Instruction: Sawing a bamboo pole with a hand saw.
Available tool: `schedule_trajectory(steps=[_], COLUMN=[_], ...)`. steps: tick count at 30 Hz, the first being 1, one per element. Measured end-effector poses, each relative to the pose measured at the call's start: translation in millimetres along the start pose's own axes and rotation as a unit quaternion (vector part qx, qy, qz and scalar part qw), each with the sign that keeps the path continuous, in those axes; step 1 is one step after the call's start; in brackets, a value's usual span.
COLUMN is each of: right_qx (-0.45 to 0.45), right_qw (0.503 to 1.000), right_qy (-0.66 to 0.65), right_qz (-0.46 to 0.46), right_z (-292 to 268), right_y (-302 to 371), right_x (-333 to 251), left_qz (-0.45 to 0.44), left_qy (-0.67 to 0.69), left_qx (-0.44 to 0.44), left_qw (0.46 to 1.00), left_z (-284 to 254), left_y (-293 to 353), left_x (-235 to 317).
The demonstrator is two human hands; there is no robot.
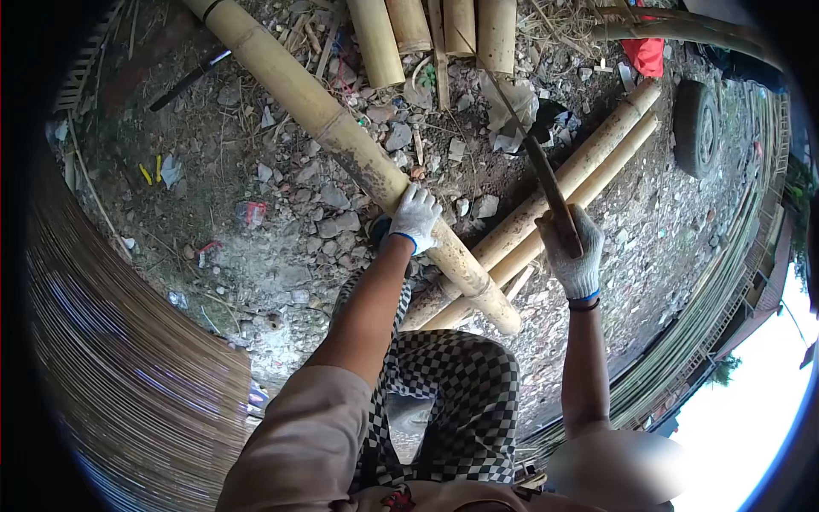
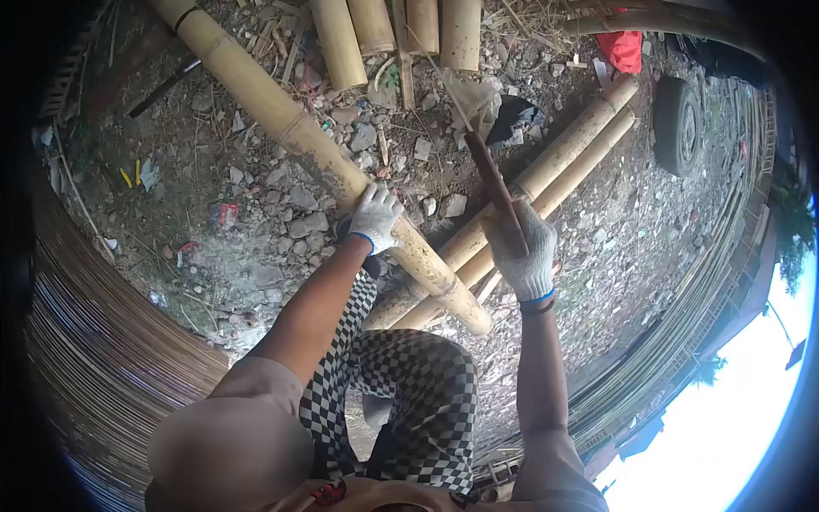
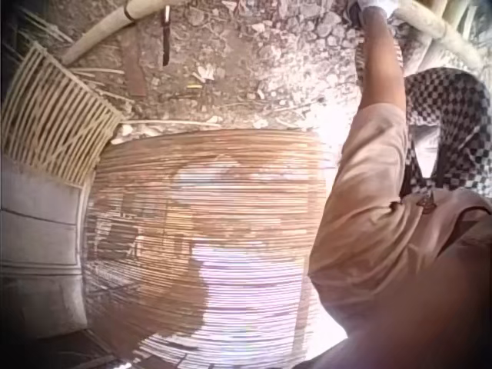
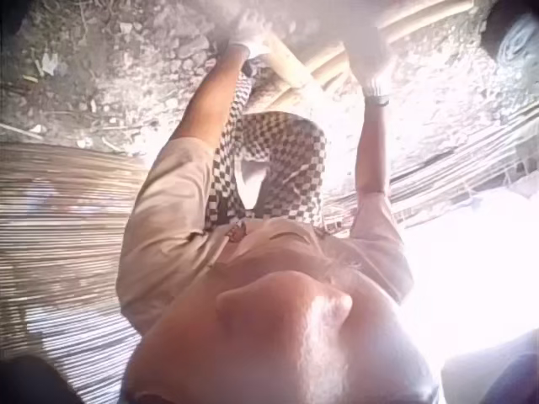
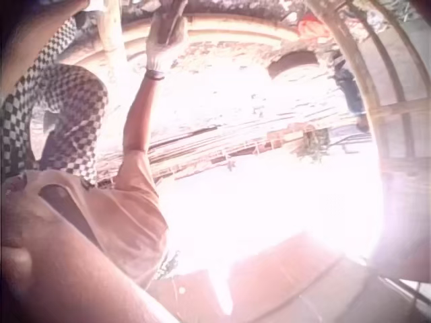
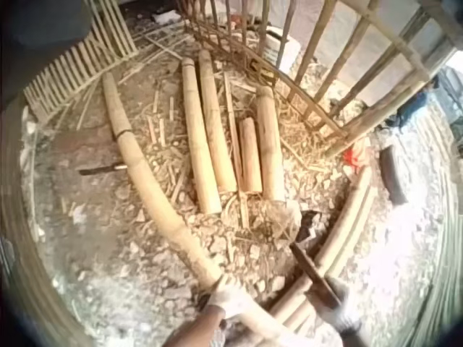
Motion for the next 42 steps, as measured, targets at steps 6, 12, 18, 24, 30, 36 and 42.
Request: schedule_trajectory(steps=[6, 12, 18, 24, 30, 36, 42], right_qx=[-0.234, -0.246, -0.286, -0.294, -0.306, -0.299, -0.331], right_qw=[0.972, 0.916, 0.808, 0.644, 0.533, 0.504, 0.482], right_qy=[0.028, 0.147, 0.103, 0.178, 0.203, 0.231, 0.212], right_qz=[0.006, -0.280, -0.504, -0.684, -0.762, -0.777, -0.784], right_z=[-11.5, 25.7, 158.0, 303.1, 356.1, 366.3, 376.6], right_y=[-91.9, -147.1, -185.1, -215.2, -222.4, -224.0, -259.9], right_x=[-33.8, -51.8, -65.9, -113.7, -124.3, -116.8, -123.0], left_qz=[-0.037, -0.036, -0.082, -0.127, -0.525, -0.554, -0.512], left_qy=[0.000, -0.033, -0.024, 0.004, 0.259, 0.439, 0.367], left_qx=[0.022, 0.040, 0.020, -0.005, 0.442, 0.493, 0.604], left_qw=[0.999, 0.998, 0.996, 0.992, 0.679, 0.507, 0.488], left_z=[3.1, 2.6, 16.1, -7.3, -6.8, 21.4, -12.4], left_y=[-17.4, -15.9, -2.7, -9.1, -18.4, -26.1, -43.7], left_x=[-6.3, -5.7, -8.8, -12.8, -34.2, -29.4, -64.4])
Point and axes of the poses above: each hand's wrist, its own y-axis away from the middle knuckle, its own z-axis out of the palm, x = y × z, the point moved 1 cm from there along -y, towards the middle knuckle, and after that the axes turned 5 degrees about y, right-handed, at the moved point
